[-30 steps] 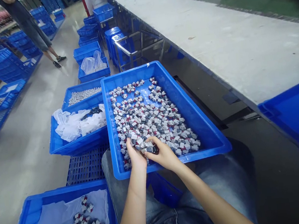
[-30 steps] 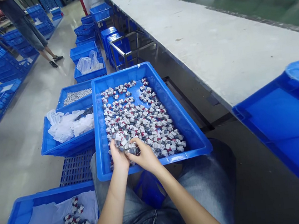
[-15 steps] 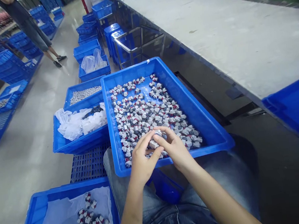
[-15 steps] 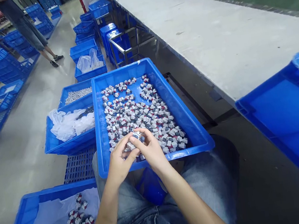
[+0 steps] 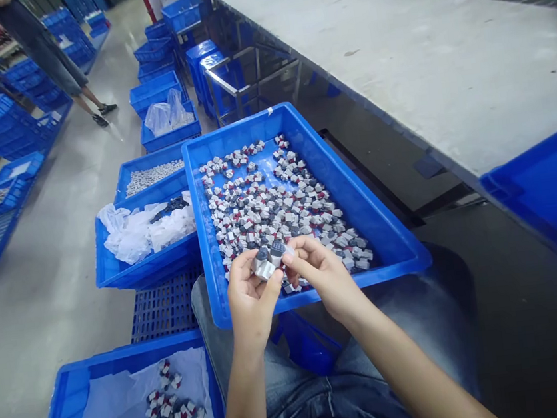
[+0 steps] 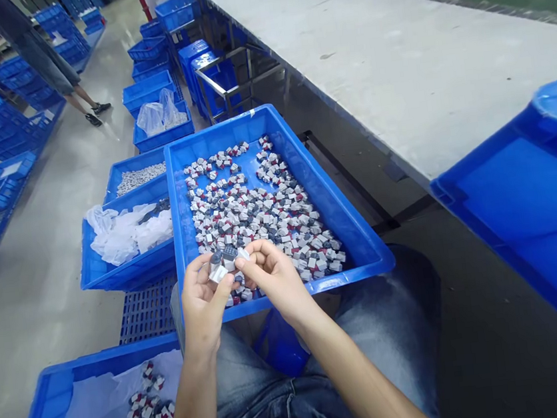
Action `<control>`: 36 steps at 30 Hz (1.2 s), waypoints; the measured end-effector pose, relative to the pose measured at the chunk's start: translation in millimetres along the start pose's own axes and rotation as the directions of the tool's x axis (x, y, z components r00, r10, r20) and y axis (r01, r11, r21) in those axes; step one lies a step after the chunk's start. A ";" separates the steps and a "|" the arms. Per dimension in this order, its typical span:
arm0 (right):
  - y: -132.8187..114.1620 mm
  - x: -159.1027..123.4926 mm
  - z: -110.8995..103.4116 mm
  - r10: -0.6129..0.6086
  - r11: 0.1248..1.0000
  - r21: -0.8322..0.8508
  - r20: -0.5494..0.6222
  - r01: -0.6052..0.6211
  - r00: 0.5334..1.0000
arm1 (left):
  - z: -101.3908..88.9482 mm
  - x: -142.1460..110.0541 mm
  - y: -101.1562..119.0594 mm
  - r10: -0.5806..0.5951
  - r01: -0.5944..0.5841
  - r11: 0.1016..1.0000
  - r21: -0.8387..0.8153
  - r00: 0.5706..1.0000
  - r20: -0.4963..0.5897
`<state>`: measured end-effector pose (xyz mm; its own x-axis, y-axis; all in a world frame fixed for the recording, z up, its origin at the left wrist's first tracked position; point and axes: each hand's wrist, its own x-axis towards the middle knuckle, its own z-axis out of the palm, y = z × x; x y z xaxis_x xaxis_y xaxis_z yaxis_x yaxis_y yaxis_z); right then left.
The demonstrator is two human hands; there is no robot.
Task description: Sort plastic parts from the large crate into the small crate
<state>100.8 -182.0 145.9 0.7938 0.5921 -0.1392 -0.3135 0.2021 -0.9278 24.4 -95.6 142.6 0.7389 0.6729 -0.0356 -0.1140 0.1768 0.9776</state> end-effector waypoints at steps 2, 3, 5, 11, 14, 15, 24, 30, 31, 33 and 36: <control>0.6 -0.7 1.1 0.054 0.997 0.046 0.003 -0.054 0.999 | -0.3 -3.2 2.9 0.073 -0.068 0.987 0.148 0.997 -0.023; 1.1 -1.4 1.8 0.090 0.992 0.088 0.013 -0.090 0.996 | -0.4 -4.8 4.3 0.128 -0.120 0.966 0.228 0.992 -0.021; 2.3 -3.5 3.9 0.154 0.967 0.195 0.049 -0.161 0.987 | -0.6 -7.7 6.7 0.261 -0.247 0.900 0.358 0.965 0.010; 5.2 -11.6 12.3 0.118 0.898 0.410 0.121 -0.158 0.986 | 1.9 -13.5 10.1 0.473 -0.464 0.726 0.507 0.873 0.120; 4.8 -13.0 13.6 0.077 0.884 0.446 0.152 -0.138 0.985 | 4.4 -16.2 11.8 0.439 -0.437 0.810 0.391 0.894 0.091; 4.4 -13.1 13.3 0.071 0.883 0.450 0.157 -0.135 0.985 | 4.9 -17.0 12.7 0.418 -0.420 0.839 0.345 0.904 0.085; 3.9 -12.7 10.8 0.071 0.922 0.367 0.148 -0.122 0.986 | 7.4 -18.2 20.9 0.358 -0.369 0.895 0.250 0.929 0.092; 9.8 -13.9 14.7 0.110 0.920 0.360 0.148 -0.157 0.983 | 6.7 -18.8 15.4 0.261 -0.265 0.947 0.182 0.964 0.043; 10.9 -14.6 15.6 0.122 0.917 0.360 0.149 -0.168 0.981 | 5.9 -19.3 14.2 0.256 -0.258 0.948 0.187 0.966 0.033; 12.4 -16.3 17.3 0.135 0.915 0.359 0.153 -0.183 0.979 | 4.2 -20.2 12.2 0.266 -0.264 0.941 0.213 0.964 0.022; 13.3 -18.2 18.9 0.132 0.923 0.338 0.170 -0.183 0.977 | 1.7 -20.3 10.4 0.292 -0.286 0.930 0.232 0.956 0.009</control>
<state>72.3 -175.3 142.7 0.6453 0.7374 -0.1996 -0.6110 0.3415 -0.7142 9.4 -108.7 153.8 0.6792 0.6889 0.2530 -0.1628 -0.1947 0.9673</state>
